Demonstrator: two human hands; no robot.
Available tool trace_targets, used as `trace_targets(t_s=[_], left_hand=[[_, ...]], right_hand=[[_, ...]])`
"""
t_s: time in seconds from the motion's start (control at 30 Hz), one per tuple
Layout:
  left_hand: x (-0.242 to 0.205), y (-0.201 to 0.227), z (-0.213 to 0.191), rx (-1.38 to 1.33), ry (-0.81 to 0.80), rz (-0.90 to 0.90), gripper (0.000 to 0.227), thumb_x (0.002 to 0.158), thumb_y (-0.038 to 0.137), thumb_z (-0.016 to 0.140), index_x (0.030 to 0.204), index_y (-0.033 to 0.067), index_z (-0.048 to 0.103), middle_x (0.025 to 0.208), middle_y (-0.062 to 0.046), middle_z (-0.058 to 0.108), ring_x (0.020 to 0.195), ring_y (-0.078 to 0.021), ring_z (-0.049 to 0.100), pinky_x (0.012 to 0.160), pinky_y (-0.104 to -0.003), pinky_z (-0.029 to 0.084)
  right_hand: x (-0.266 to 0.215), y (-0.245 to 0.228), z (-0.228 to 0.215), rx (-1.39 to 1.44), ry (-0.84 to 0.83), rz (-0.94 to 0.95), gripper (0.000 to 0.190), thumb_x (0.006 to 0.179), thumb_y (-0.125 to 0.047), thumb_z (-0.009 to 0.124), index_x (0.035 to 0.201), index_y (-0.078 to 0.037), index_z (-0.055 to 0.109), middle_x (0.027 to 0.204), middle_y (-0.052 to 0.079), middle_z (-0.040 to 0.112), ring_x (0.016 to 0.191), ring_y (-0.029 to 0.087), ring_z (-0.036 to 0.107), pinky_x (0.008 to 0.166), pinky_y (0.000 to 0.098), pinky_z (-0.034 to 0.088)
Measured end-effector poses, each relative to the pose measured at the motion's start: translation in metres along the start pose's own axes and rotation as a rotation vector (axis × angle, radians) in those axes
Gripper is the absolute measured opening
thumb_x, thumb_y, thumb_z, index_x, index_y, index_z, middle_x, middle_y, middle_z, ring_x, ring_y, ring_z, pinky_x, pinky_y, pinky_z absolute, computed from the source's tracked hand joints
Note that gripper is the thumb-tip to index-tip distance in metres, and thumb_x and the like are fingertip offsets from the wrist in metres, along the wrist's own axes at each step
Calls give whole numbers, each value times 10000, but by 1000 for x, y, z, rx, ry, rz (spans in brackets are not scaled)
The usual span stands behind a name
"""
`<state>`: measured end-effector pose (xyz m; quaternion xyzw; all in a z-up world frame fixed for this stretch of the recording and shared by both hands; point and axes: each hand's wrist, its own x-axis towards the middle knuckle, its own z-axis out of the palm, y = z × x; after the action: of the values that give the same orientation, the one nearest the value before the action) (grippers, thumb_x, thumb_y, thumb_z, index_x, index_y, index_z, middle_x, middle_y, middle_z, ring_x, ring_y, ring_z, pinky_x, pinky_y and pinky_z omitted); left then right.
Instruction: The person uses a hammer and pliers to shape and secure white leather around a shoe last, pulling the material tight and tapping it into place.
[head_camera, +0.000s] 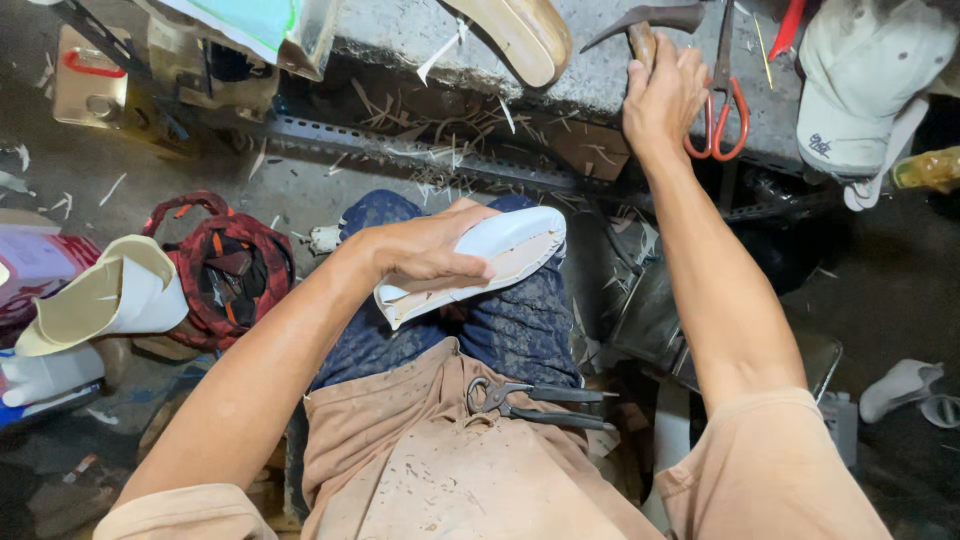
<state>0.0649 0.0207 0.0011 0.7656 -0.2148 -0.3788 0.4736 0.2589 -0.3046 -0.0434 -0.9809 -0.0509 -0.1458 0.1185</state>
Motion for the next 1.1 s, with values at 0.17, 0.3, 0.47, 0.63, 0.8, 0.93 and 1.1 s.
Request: trace_targets(t_s=[0.17, 0.3, 0.47, 0.63, 0.8, 0.93, 1.1], left_hand=[[6, -15, -10, -77, -31, -35, 885, 755, 457, 762, 1500, 114, 431, 1503, -212, 418, 1274, -478, 544, 1022, -545, 492], [16, -25, -10, -102, -79, -27, 921, 692, 468, 799, 1481, 126, 469, 1497, -190, 442, 1252, -431, 564, 1009, -511, 502], [24, -30, -5, -108, -83, -18, 864, 683, 495, 802, 1435, 168, 530, 1476, -157, 484, 1228, -385, 578, 979, -484, 512], [22, -36, -6, -150, -34, -21, 908, 684, 501, 818, 1482, 200, 507, 1382, -124, 551, 1169, -320, 590, 948, -426, 518], [20, -38, -8, -152, -15, -4, 924, 661, 532, 829, 1464, 190, 527, 1389, -123, 563, 1152, -309, 597, 928, -423, 519], [19, -33, -7, -142, -9, 6, 894, 669, 537, 824, 1431, 166, 538, 1368, -134, 568, 1158, -313, 588, 927, -417, 512], [24, -38, -4, -145, 6, 9, 899, 660, 553, 836, 1421, 171, 547, 1366, -112, 570, 1147, -303, 597, 919, -414, 520]], right_hand=[[-67, -39, -67, 439, 143, -79, 338, 1117, -295, 501, 1371, -80, 557, 1173, 219, 549, 1120, 434, 580, 1006, 489, 431], [-155, -113, -152, 653, -150, 44, 332, 1113, -327, 437, 1178, -8, 499, 605, 50, 604, 569, 237, 619, 626, 359, 510], [-204, -138, -138, 383, 61, -179, 271, 1016, -273, 685, 881, -37, 692, 549, 161, 602, 521, 359, 656, 425, 377, 458], [-211, -123, -129, 636, -20, -64, 232, 1057, -170, 571, 920, -20, 682, 577, 99, 658, 526, 192, 690, 475, 271, 525], [-212, -140, -137, 563, -60, -198, 186, 1032, -137, 621, 942, 14, 684, 631, 178, 646, 634, 404, 701, 502, 384, 524], [-200, -181, -162, 534, -151, -210, 192, 1014, -130, 628, 896, 7, 694, 581, 164, 584, 555, 340, 653, 517, 369, 477], [-205, -155, -155, 459, -74, -265, 178, 1025, -114, 644, 920, 20, 694, 637, 200, 590, 640, 410, 657, 575, 400, 496]])
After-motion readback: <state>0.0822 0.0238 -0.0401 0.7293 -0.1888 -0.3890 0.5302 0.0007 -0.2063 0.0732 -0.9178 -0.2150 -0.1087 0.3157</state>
